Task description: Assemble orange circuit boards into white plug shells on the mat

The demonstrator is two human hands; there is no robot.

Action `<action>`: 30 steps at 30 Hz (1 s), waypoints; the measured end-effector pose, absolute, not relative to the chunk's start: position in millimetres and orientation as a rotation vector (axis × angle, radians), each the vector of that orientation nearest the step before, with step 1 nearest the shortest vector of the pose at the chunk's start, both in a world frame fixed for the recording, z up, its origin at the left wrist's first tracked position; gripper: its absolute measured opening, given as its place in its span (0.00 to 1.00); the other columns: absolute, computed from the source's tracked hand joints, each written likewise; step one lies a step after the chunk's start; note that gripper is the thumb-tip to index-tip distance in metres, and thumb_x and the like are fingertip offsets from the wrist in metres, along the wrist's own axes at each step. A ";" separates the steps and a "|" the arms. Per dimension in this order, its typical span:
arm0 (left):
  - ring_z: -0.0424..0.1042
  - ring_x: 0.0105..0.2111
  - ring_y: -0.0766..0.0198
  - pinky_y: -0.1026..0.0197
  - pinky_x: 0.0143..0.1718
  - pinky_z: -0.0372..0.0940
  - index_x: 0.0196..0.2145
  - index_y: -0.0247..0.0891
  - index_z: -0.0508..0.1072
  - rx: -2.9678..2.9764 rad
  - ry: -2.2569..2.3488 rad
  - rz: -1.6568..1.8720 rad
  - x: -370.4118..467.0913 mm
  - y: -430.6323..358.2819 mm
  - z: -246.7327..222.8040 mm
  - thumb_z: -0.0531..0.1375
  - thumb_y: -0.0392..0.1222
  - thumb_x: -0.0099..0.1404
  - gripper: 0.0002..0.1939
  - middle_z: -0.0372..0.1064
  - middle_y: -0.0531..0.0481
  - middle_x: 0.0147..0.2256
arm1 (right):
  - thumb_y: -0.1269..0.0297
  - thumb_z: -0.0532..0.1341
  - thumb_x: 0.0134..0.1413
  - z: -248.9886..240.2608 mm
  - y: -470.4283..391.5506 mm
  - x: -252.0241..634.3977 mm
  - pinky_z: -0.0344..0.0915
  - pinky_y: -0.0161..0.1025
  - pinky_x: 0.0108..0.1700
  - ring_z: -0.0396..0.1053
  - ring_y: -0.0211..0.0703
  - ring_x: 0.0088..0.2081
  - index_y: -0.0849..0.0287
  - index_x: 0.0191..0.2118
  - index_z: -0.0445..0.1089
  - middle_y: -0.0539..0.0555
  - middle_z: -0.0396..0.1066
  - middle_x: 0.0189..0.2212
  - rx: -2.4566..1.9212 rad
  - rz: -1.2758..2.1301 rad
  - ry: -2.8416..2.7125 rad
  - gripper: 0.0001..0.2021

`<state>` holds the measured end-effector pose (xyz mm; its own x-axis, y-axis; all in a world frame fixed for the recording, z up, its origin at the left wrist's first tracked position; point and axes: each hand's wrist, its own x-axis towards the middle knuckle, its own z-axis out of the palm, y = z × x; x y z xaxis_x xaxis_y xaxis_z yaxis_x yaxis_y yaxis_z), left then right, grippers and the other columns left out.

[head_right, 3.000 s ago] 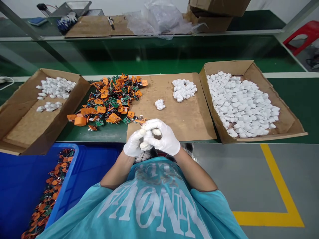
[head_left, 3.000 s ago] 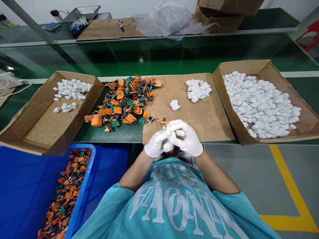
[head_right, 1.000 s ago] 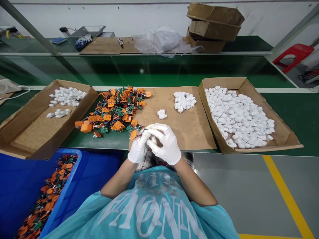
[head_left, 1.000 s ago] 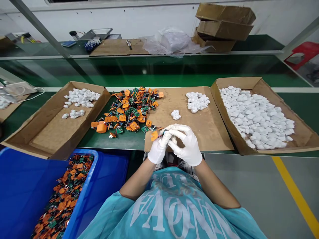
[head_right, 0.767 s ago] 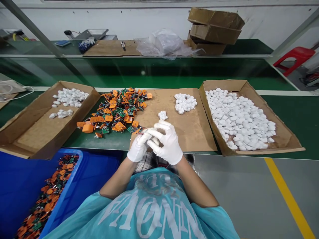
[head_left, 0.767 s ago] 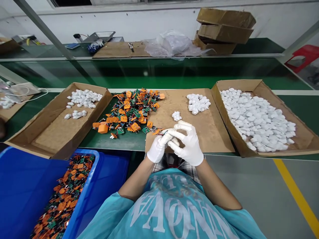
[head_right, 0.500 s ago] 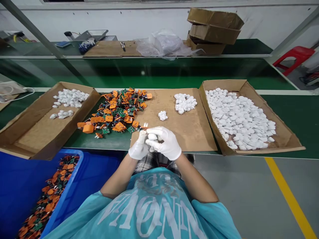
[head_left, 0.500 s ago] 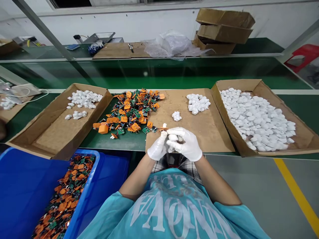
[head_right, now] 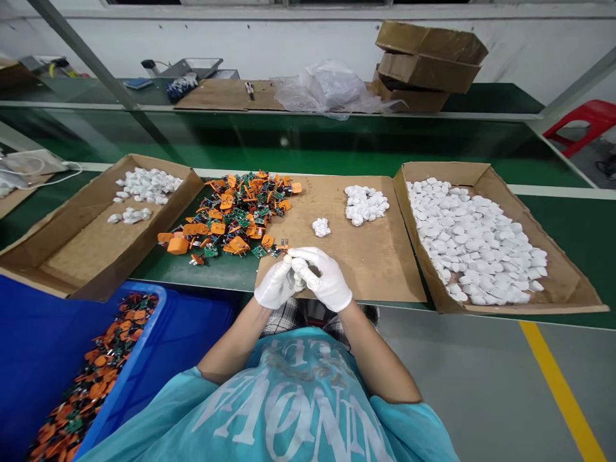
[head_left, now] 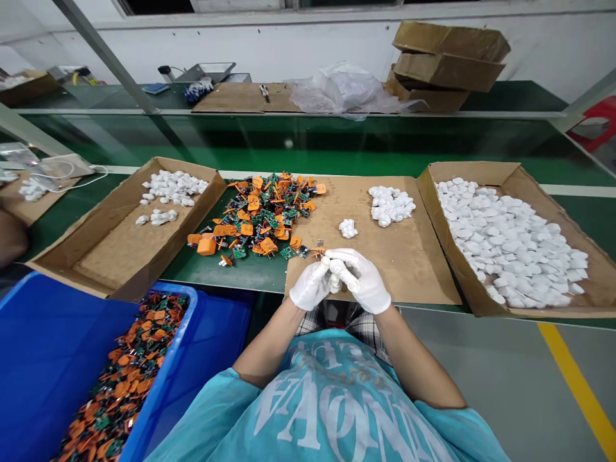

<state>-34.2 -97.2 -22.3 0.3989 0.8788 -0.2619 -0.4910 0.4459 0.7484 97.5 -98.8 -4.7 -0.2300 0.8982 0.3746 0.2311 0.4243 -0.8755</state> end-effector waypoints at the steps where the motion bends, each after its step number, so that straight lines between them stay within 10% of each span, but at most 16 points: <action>1: 0.60 0.17 0.70 0.64 0.20 0.56 0.19 0.37 0.62 0.626 0.728 0.946 -34.0 -96.7 -24.0 0.64 0.70 0.44 0.31 0.58 0.55 0.15 | 0.56 0.56 0.62 -5.3 -97.1 98.8 0.71 0.43 0.51 0.73 0.45 0.47 0.53 0.48 0.73 0.56 0.75 0.46 -0.995 0.799 -1.768 0.14; 10: 0.53 0.14 0.74 0.64 0.18 0.45 0.19 0.37 0.60 0.708 0.819 0.858 -31.7 -92.8 -19.3 0.65 0.66 0.44 0.29 0.54 0.58 0.14 | 0.57 0.50 0.65 -20.5 -89.5 109.1 0.71 0.45 0.52 0.73 0.47 0.49 0.52 0.53 0.70 0.56 0.75 0.48 -0.964 0.731 -1.905 0.17; 30: 0.65 0.26 0.66 0.60 0.30 0.62 0.24 0.35 0.71 0.654 0.852 1.240 -47.3 -109.2 -22.3 0.65 0.65 0.48 0.27 0.68 0.50 0.24 | 0.61 0.62 0.56 -27.4 -94.5 82.3 0.70 0.52 0.52 0.70 0.51 0.52 0.53 0.53 0.67 0.59 0.70 0.51 -0.952 0.335 -1.922 0.18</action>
<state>-47.3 -109.2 -22.3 0.1003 0.9755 -0.1956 -0.5324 0.2187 0.8177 82.3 -94.5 -27.4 -0.2634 0.7347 0.6252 0.4800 0.6620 -0.5757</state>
